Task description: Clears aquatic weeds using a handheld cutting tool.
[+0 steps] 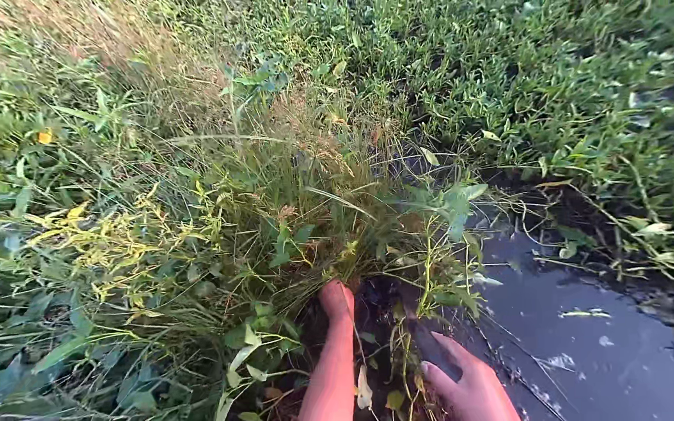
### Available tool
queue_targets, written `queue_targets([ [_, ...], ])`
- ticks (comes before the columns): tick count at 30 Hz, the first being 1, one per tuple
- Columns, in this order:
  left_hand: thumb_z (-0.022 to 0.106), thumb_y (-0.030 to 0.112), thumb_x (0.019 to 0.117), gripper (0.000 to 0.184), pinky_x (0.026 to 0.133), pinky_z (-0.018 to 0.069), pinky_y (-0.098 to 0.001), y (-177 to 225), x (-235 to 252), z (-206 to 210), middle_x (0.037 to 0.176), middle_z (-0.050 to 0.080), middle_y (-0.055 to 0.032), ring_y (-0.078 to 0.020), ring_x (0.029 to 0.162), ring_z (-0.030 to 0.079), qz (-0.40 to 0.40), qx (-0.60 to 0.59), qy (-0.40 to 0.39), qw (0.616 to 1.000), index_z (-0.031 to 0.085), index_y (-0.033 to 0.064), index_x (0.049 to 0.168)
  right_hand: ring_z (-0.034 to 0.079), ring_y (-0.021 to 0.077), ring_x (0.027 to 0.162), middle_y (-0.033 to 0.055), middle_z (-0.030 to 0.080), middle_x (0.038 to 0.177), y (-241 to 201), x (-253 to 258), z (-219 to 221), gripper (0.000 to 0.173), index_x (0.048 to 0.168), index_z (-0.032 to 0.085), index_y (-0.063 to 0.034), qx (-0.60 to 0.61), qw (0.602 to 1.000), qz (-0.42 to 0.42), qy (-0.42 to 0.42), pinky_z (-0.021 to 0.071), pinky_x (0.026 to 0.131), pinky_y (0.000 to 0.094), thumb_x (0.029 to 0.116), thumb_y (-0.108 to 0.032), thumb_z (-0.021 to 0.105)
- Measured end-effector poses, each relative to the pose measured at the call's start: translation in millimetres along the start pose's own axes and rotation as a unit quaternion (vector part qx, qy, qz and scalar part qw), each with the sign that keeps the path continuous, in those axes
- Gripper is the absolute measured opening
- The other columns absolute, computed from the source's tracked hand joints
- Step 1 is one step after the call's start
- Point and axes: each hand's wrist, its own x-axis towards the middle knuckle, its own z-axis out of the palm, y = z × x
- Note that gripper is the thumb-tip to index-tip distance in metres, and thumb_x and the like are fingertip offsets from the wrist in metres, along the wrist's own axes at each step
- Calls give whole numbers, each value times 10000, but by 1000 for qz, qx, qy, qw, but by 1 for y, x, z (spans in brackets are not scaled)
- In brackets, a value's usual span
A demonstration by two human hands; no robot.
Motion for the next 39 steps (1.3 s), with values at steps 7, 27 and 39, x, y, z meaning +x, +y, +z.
queue_targets([
  [7, 682, 136, 945, 340, 1110, 462, -499, -21, 12, -17, 1267, 688, -232, -352, 1261, 629, 53, -8, -38, 998, 692, -18, 1247, 731, 254, 909, 135, 750, 1089, 24, -23, 7, 607, 1462, 576, -108, 45, 999, 4, -17, 584, 855, 500, 916, -321, 732],
  [27, 723, 181, 973, 466, 1089, 471, -432, -64, -85, -109, 1269, 659, -256, -301, 1213, 635, 25, -206, -45, 977, 582, -97, 1320, 685, 217, 1048, 90, 709, 1206, -8, -40, -179, 514, 1415, 627, -203, -166, 960, -68, -217, 549, 942, 479, 940, -361, 742],
  [39, 506, 201, 1095, 431, 1132, 394, -520, 13, -87, -274, 1357, 580, -326, -399, 1310, 552, 67, -115, 80, 988, 520, -123, 1379, 709, 426, 938, 231, 733, 1008, -32, -194, -235, 545, 1446, 596, -118, -299, 934, -118, -159, 540, 822, 645, 983, -385, 702],
])
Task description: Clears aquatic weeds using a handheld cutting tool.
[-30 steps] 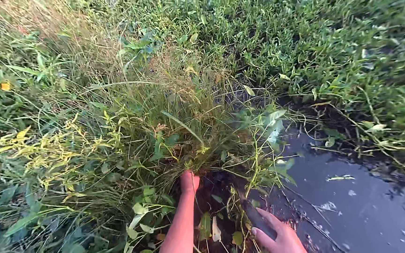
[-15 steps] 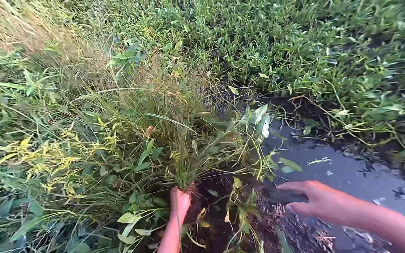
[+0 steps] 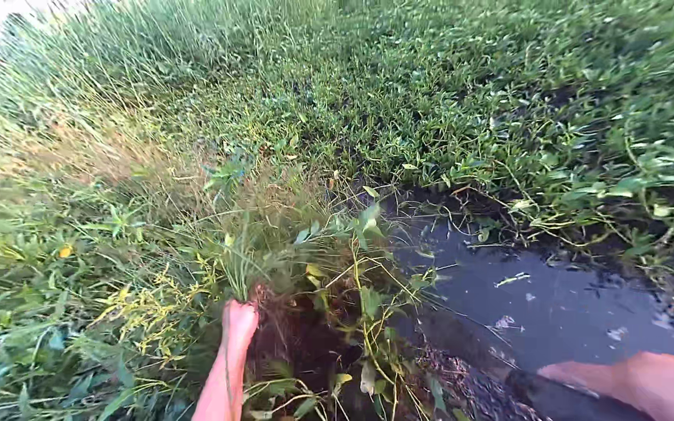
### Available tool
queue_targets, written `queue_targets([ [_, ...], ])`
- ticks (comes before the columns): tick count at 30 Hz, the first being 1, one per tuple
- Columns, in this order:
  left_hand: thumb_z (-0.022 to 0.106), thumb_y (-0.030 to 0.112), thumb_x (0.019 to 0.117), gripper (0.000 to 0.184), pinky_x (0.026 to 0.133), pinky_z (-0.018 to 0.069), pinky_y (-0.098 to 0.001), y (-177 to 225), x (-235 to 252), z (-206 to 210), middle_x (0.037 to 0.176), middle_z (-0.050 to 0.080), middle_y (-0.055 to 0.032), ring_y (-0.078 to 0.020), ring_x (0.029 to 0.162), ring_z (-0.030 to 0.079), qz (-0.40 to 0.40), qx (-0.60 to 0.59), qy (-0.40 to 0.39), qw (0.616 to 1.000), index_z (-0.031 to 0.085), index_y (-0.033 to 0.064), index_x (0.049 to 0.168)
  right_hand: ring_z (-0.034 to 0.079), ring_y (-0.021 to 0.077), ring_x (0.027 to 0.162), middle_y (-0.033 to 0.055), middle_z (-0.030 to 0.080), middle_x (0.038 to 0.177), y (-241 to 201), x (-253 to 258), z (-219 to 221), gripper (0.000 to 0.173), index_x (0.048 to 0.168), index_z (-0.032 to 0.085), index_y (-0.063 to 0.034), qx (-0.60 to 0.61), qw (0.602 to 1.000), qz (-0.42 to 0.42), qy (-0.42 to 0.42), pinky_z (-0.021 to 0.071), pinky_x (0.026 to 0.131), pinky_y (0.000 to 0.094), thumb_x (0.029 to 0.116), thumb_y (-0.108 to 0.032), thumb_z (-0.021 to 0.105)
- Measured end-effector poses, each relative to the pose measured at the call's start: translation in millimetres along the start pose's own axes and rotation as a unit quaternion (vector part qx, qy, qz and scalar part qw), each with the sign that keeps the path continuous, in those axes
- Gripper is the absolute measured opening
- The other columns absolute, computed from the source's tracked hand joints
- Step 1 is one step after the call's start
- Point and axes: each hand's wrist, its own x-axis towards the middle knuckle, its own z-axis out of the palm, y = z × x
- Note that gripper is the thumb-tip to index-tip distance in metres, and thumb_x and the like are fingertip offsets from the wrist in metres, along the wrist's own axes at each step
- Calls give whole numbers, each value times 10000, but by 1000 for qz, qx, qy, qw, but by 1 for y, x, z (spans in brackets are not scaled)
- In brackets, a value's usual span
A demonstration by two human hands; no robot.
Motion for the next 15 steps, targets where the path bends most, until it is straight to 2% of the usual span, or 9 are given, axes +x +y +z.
queue_targets([
  [4, 470, 265, 1111, 471, 1043, 424, -631, 94, 24, -42, 1250, 596, -388, -498, 1220, 574, 61, 24, 59, 996, 570, -175, 1244, 714, 357, 909, 173, 742, 990, 1, -18, -7, 473, 1393, 648, -148, 18, 999, -40, 28, 548, 802, 592, 982, -374, 702],
  [6, 493, 332, 1093, 518, 1016, 425, -672, 149, 34, -57, 1258, 588, -385, -510, 1218, 566, 78, -19, 81, 993, 570, -156, 1248, 705, 343, 918, 153, 731, 990, 8, -19, -4, 456, 1351, 662, -159, 2, 999, -39, 37, 544, 795, 583, 975, -415, 693],
  [7, 497, 356, 1086, 535, 1007, 429, -679, 179, 33, -64, 1262, 591, -376, -502, 1214, 570, 98, -34, 88, 991, 574, -147, 1251, 698, 344, 961, 150, 726, 1024, 10, -20, -2, 464, 1342, 662, -162, -10, 999, -25, 33, 541, 826, 586, 973, -440, 684],
  [9, 506, 374, 1083, 563, 1049, 407, -668, 239, 19, -70, 1320, 572, -366, -488, 1270, 544, 145, -67, 93, 983, 562, -146, 1294, 676, 379, 1041, 181, 713, 1080, 9, -24, -1, 472, 1308, 672, -122, -21, 1000, 7, 17, 516, 884, 615, 971, -452, 674],
  [11, 521, 362, 1070, 551, 1057, 406, -659, 296, 3, -70, 1332, 571, -356, -477, 1283, 539, 188, -85, 98, 974, 569, -141, 1291, 662, 429, 1049, 227, 696, 1073, 4, -27, 2, 446, 1215, 692, -56, -16, 999, 18, 20, 503, 879, 661, 964, -425, 692],
  [13, 545, 365, 1055, 566, 1059, 400, -676, 351, -24, -68, 1349, 557, -365, -495, 1293, 529, 235, -81, 95, 964, 553, -138, 1315, 653, 492, 1072, 283, 684, 1107, -5, -31, 5, 401, 1149, 698, 4, -8, 999, 1, 48, 496, 862, 719, 953, -345, 720],
  [15, 577, 459, 1030, 677, 1061, 387, -696, 406, -65, -51, 1374, 539, -372, -513, 1310, 513, 290, -72, 72, 951, 519, -133, 1353, 619, 513, 1143, 317, 645, 1209, -11, -37, 8, 375, 1163, 676, 52, -4, 998, -12, 67, 482, 894, 714, 940, -245, 727],
])
